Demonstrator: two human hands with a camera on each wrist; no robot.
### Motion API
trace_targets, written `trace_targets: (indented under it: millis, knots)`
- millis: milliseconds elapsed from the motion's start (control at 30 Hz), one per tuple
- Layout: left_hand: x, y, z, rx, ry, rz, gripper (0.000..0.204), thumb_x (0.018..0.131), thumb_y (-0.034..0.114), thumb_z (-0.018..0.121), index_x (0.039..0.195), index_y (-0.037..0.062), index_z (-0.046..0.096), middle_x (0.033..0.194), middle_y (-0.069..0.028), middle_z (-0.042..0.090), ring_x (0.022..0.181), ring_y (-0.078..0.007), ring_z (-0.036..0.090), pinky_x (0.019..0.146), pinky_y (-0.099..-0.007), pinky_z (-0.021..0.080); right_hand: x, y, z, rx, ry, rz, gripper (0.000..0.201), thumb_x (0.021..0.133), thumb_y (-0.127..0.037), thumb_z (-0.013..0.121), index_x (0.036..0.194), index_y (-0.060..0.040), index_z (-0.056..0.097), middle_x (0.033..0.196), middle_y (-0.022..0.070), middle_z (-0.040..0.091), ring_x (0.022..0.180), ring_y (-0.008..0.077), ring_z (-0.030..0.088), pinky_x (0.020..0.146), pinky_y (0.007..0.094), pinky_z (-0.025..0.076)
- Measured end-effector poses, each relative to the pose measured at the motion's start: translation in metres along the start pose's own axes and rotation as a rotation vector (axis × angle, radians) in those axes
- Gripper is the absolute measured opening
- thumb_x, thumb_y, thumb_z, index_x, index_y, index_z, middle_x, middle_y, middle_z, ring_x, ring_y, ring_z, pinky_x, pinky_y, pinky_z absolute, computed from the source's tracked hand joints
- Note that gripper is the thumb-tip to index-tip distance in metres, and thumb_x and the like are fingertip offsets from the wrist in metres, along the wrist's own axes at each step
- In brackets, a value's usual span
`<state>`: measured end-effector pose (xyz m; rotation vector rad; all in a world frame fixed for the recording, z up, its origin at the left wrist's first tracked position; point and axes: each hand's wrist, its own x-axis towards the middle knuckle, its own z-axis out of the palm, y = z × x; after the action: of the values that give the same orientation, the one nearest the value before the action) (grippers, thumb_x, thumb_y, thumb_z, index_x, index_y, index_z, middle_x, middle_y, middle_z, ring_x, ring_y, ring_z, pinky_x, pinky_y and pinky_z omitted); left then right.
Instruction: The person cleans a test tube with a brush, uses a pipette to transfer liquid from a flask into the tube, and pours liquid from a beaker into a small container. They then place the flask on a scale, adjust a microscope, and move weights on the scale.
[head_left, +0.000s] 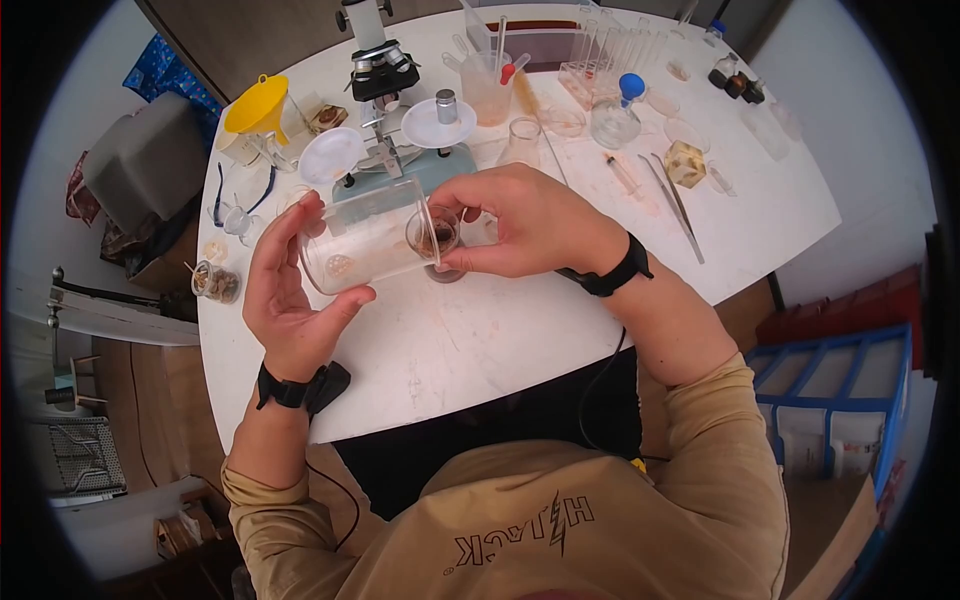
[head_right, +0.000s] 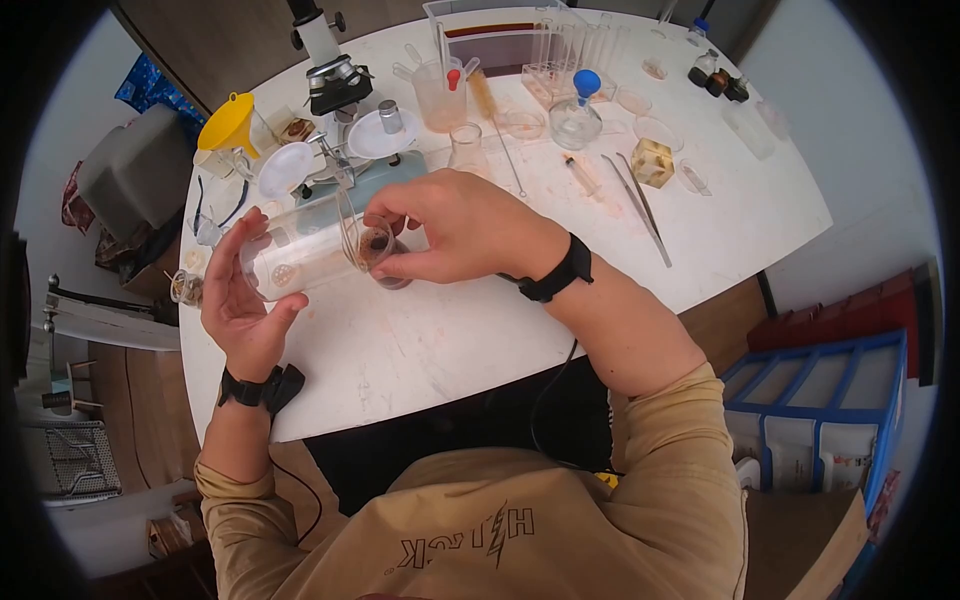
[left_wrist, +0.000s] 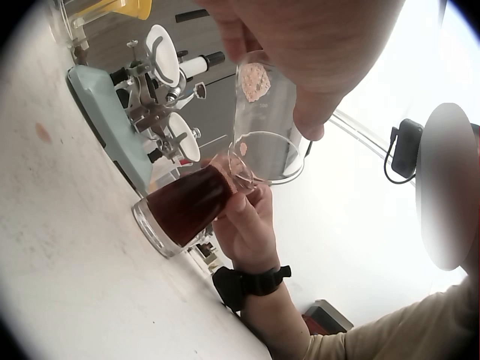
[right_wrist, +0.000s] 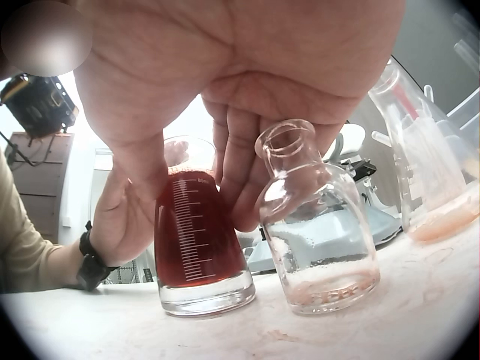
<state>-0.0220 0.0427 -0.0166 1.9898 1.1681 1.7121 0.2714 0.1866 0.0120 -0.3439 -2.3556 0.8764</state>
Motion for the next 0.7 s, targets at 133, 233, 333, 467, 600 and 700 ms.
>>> trace_targets:
  millis: [133,233,333,467,600,700]
  knots:
    - [0.0,0.0003,-0.0008,0.01,0.001,-0.013,0.107,0.08,0.025,0.106,0.166,-0.0047,0.049,0.166,-0.0261,0.059,0.155,-0.037,0.057,0.132,-0.0518,0.042,-0.0002,-0.0019,-0.0012,0.008,-0.024,0.013,0.038,0.089,-0.019,0.095,0.119,-0.0053,0.076,0.104,0.0089,0.082,0.092,0.0282,0.078,0.085,0.0385,0.063]
    - [0.0007,0.0006,-0.0003,-0.002,0.004,-0.008,0.107,0.081,0.024,0.106,0.166,-0.0052,0.049,0.166,-0.0261,0.058,0.154,-0.0364,0.057,0.132,-0.0515,0.042,-0.0009,-0.0012,-0.0011,0.007,-0.015,-0.001,0.037,0.089,-0.018,0.094,0.118,-0.0052,0.076,0.104,0.0089,0.082,0.092,0.0279,0.078,0.085,0.0382,0.063]
    - [0.0007,0.0007,0.001,-0.022,0.016,-0.02,0.105,0.082,0.022,0.105,0.166,-0.005,0.049,0.167,-0.0253,0.058,0.154,-0.0358,0.057,0.132,-0.0513,0.042,-0.0016,-0.0007,-0.001,0.008,-0.017,0.009,0.037,0.09,-0.018,0.094,0.119,-0.0051,0.076,0.104,0.0094,0.082,0.092,0.0279,0.078,0.085,0.0382,0.063]
    - [0.0008,-0.0001,0.0005,-0.042,0.019,-0.04,0.104,0.082,0.02,0.104,0.167,-0.0049,0.048,0.167,-0.0244,0.058,0.155,-0.0353,0.056,0.133,-0.0511,0.042,-0.0012,0.0009,0.0004,0.018,0.015,0.007,0.038,0.087,-0.027,0.095,0.112,-0.0055,0.077,0.102,0.012,0.083,0.094,0.0302,0.081,0.083,0.0403,0.064]
    - [0.0012,0.0,0.0004,-0.033,0.012,-0.026,0.102,0.084,0.017,0.102,0.167,-0.0045,0.048,0.166,-0.0232,0.059,0.155,-0.0345,0.056,0.133,-0.051,0.041,-0.0017,0.0003,0.0001,0.007,0.028,0.002,0.038,0.087,-0.027,0.095,0.112,-0.0053,0.077,0.101,0.0116,0.083,0.093,0.03,0.08,0.083,0.0402,0.064]
    - [0.0016,-0.0005,0.0011,-0.035,0.021,-0.035,0.099,0.088,0.019,0.1,0.168,-0.0043,0.047,0.165,-0.023,0.059,0.155,-0.0341,0.055,0.133,-0.0508,0.04,-0.0011,0.0013,0.0004,0.015,0.039,-0.006,0.038,0.087,-0.027,0.095,0.113,-0.0052,0.078,0.101,0.0112,0.083,0.092,0.0296,0.08,0.083,0.0403,0.064]
